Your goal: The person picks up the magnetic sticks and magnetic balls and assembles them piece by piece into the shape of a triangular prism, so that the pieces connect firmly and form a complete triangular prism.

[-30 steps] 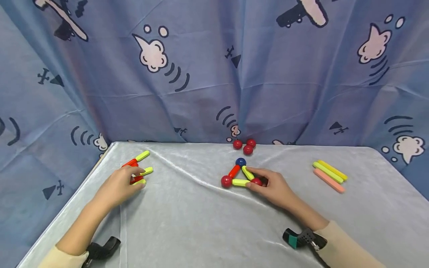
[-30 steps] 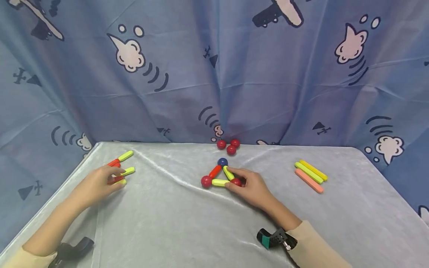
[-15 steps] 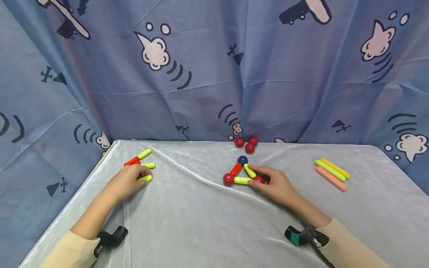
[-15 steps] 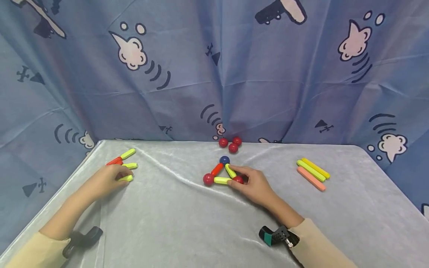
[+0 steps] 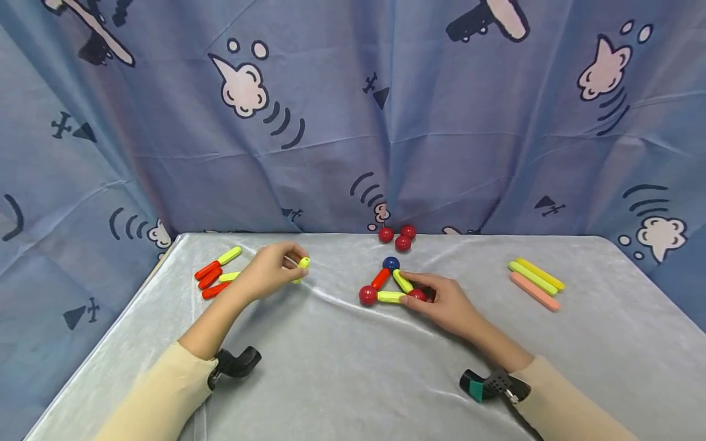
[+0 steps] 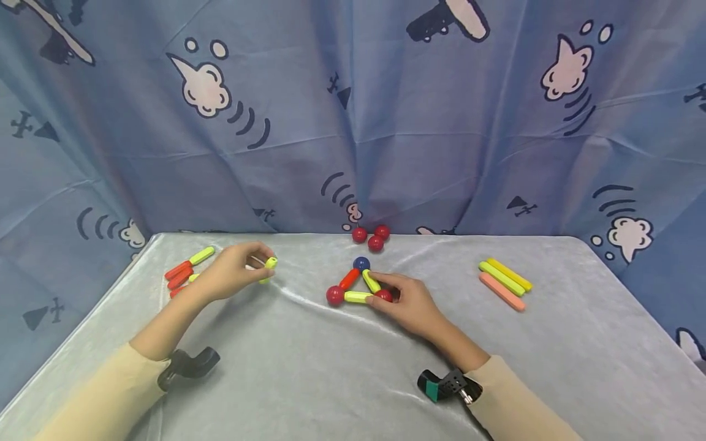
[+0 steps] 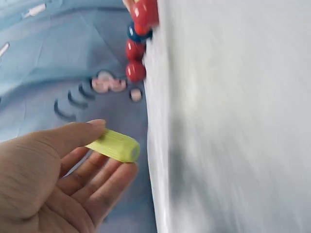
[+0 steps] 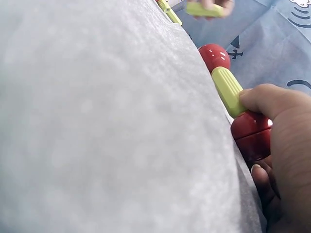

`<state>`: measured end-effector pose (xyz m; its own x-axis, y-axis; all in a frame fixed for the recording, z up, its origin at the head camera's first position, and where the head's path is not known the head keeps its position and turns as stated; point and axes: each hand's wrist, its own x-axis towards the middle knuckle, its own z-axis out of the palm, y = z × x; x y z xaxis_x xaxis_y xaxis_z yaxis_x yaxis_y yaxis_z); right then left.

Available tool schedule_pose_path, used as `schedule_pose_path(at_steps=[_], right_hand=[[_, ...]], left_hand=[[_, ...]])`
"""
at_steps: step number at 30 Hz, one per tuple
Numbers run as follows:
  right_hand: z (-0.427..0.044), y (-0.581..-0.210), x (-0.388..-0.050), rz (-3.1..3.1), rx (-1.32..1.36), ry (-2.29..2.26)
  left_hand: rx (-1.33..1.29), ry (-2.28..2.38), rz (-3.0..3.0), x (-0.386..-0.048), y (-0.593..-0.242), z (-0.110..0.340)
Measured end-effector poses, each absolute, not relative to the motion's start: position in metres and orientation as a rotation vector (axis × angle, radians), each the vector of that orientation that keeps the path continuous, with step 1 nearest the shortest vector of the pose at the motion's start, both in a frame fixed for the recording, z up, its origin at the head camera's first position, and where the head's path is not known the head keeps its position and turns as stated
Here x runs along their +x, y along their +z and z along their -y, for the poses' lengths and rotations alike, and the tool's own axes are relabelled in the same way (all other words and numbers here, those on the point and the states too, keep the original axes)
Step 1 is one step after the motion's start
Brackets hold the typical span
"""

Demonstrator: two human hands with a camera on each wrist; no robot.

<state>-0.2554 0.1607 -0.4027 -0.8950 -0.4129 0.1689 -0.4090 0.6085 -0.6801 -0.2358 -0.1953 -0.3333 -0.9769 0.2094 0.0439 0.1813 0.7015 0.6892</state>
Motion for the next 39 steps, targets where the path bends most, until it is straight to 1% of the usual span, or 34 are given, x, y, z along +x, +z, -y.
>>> schedule_pose_path(at_steps=[7, 13, 18, 23, 26, 30, 35, 39], right_hand=[[-0.162, -0.403, -0.255, -2.820, -0.745, -1.155], [-0.160, -0.403, -0.254, -2.820, -0.804, -1.182], [-0.159, -0.405, -0.254, -2.839, -0.833, -1.204], [-0.161, -0.406, -0.255, -2.845, -0.871, -1.233], [-0.160, -0.406, -0.255, -2.845, -0.870, -1.223], [-0.160, -0.406, -0.255, -2.853, -0.833, -1.197], [-0.161, -0.405, -0.254, -2.849, -0.796, -1.174], [-0.160, -0.404, -0.255, -2.842, -0.776, -1.161]], left_hand=[[0.347, 1.492, -2.762, -0.270, -0.338, 0.123], [0.393, 1.627, -2.744, -0.289, -0.355, 0.075], [0.441, 1.619, -2.751, -0.295, -0.360, 0.056], [0.483, 1.581, -2.721, -0.296, -0.359, 0.053], [0.518, 1.465, -2.732, -0.292, -0.356, 0.065], [0.554, 1.160, -2.856, -0.278, -0.349, 0.101], [0.512, 0.713, -3.149, -0.248, -0.342, 0.169], [0.340, 0.518, -3.293, -0.230, -0.339, 0.228]])
